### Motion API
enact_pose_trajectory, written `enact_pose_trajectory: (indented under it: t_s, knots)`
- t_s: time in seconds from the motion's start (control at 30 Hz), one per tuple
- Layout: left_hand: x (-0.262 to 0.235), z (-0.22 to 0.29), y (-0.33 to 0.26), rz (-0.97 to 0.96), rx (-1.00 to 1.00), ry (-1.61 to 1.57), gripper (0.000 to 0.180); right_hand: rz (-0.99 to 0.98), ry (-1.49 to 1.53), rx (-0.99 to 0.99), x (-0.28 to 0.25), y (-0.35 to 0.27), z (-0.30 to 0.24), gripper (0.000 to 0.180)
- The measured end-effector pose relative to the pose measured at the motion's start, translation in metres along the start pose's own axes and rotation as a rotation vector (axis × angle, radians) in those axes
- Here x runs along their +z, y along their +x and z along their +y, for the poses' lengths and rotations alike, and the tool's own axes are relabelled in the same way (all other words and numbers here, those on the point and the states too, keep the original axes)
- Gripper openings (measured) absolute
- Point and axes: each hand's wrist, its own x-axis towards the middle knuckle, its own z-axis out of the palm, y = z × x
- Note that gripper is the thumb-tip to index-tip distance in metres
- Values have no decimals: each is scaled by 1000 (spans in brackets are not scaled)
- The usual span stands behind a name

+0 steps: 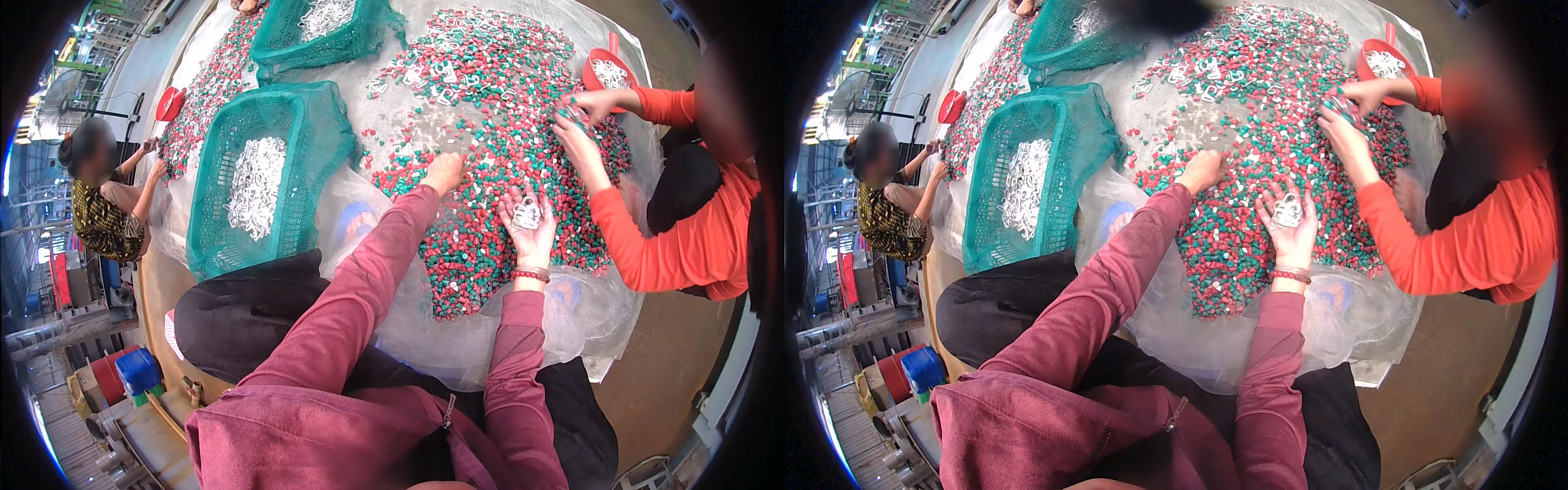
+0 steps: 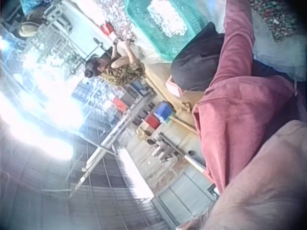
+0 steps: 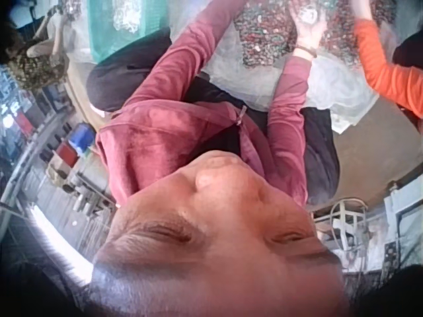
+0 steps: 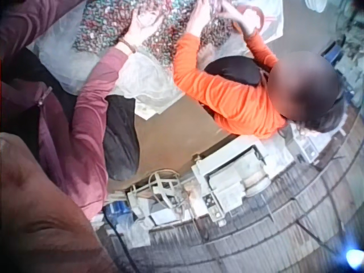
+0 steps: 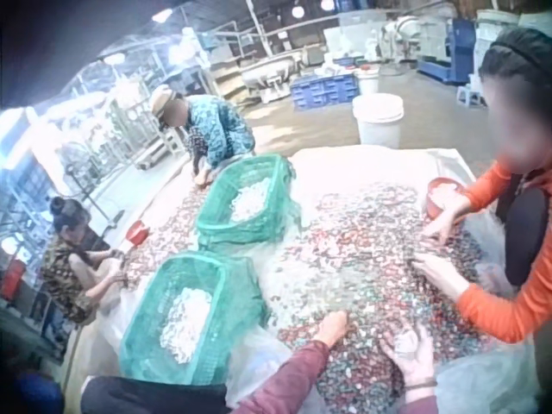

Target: The person sits on the floor and sorts small red, green, and white plastic pieces by hand, placing selected white pieces into a green basket. The person repeatedly picks, sifts, and transfers pieces from a large pile on a plastic sheet into the basket.

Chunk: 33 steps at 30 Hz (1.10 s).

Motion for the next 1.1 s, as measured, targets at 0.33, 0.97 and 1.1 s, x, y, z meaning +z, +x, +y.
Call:
enact_pose_trajectory:
  t_s: [0.33,0.97,1.1]
  knots:
    - [-55,2,-62,-1,20,-687,42,59,-468,-108,54,-10,24,48]
    - [-60,12,-127,-165,-220,-2985,47,-535,-2001,-916,165,-31,151,26]
    - [-152,-42,-146,36,461,-3077,25,-429,-1772,-985,192,-26,132,22]
